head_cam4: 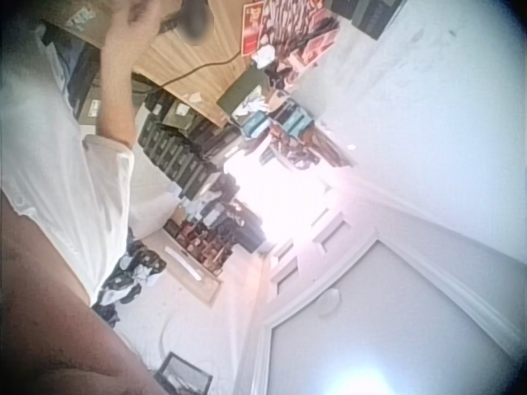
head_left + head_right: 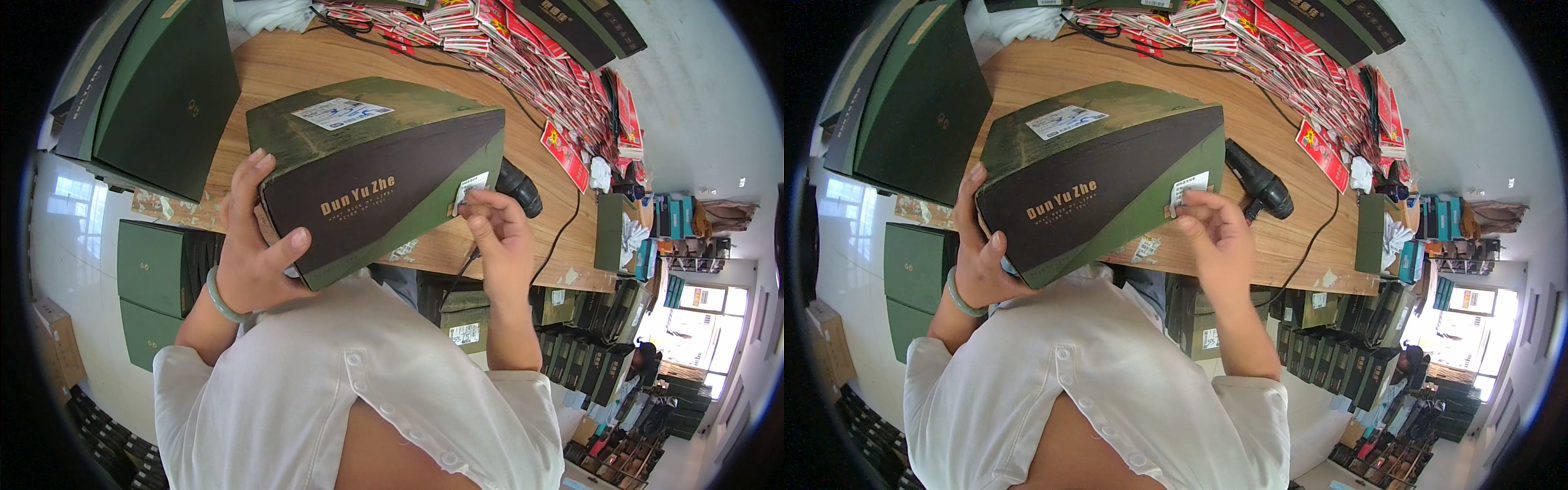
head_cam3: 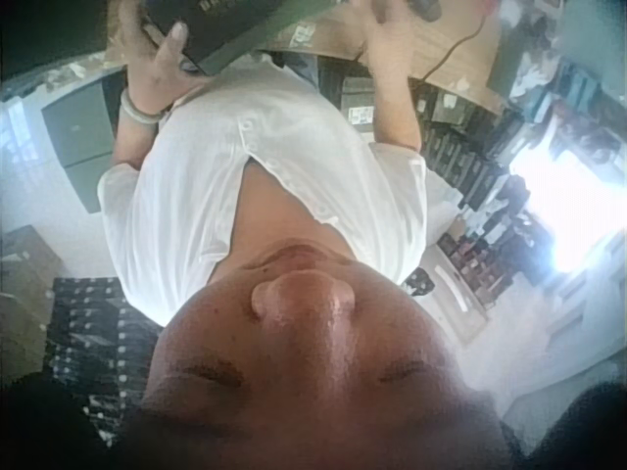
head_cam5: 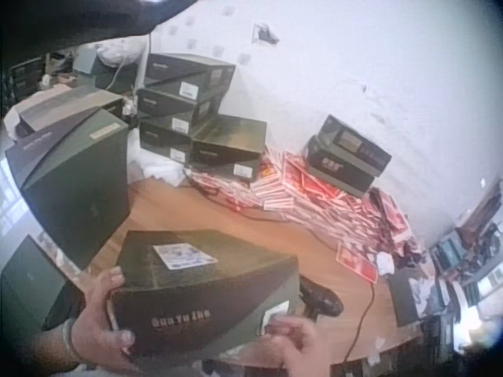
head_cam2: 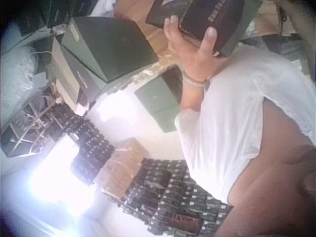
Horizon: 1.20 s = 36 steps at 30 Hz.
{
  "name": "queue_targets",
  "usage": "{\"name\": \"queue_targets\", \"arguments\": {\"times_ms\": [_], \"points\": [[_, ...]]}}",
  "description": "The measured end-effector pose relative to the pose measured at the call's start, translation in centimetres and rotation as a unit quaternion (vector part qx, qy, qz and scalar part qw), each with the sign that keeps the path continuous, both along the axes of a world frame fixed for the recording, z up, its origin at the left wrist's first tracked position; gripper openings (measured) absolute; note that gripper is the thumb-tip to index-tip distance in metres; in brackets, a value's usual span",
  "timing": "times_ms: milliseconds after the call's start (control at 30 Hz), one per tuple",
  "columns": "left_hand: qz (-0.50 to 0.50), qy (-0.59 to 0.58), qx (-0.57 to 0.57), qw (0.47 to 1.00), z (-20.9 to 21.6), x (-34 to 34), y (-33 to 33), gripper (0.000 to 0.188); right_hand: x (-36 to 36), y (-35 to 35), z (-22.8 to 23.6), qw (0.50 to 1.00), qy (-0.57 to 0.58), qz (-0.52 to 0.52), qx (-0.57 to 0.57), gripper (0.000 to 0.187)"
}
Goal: The person places a red card and tissue paper into a green shoebox containing a pair of gray sneakers, then closes the box. They use a handheld heat gun to warm the label area on the box lid and press the label down. The person repeats the process with a second shoebox.
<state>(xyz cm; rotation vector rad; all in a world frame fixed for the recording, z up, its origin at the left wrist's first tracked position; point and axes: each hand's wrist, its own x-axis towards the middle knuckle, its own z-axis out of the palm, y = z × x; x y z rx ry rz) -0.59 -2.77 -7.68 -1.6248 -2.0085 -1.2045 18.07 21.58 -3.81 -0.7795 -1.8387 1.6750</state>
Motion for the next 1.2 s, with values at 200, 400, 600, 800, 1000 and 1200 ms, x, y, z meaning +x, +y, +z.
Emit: {"name": "queue_targets", "arguments": {"times_ms": [200, 400, 600, 800, 1000, 1200], "points": [[0.001, 0.010, -0.004, 1.000, 0.1, 0.2, 0.2, 0.123, -0.3, -1.7, -2.4, 0.930, -0.054, -0.073, 0.356, 0.026], [0.010, 0.002, 0.044, 0.999, 0.3, 0.4, 0.8, 0.098, -1.2, -1.9, -2.2, 0.871, -0.072, -0.109, 0.474, 0.013], [0.008, -0.001, 0.045, 0.999, 0.2, 0.5, 0.8, 0.095, -1.0, -2.0, -1.6, 0.880, -0.104, -0.111, 0.450, 0.009], [0.007, -0.011, 0.049, 0.999, 0.1, 0.7, 0.9, 0.094, -0.8, -2.1, -1.1, 0.903, -0.117, -0.096, 0.402, 0.008], [0.005, -0.021, 0.042, 0.999, -0.1, 0.7, 0.7, 0.093, -0.7, -2.1, -0.8, 0.900, -0.128, -0.086, 0.409, 0.007], [0.004, -0.030, 0.047, 0.998, 0.0, 0.8, 0.8, 0.094, -1.1, -2.6, -0.2, 0.870, -0.147, -0.083, 0.463, 0.007]]}}
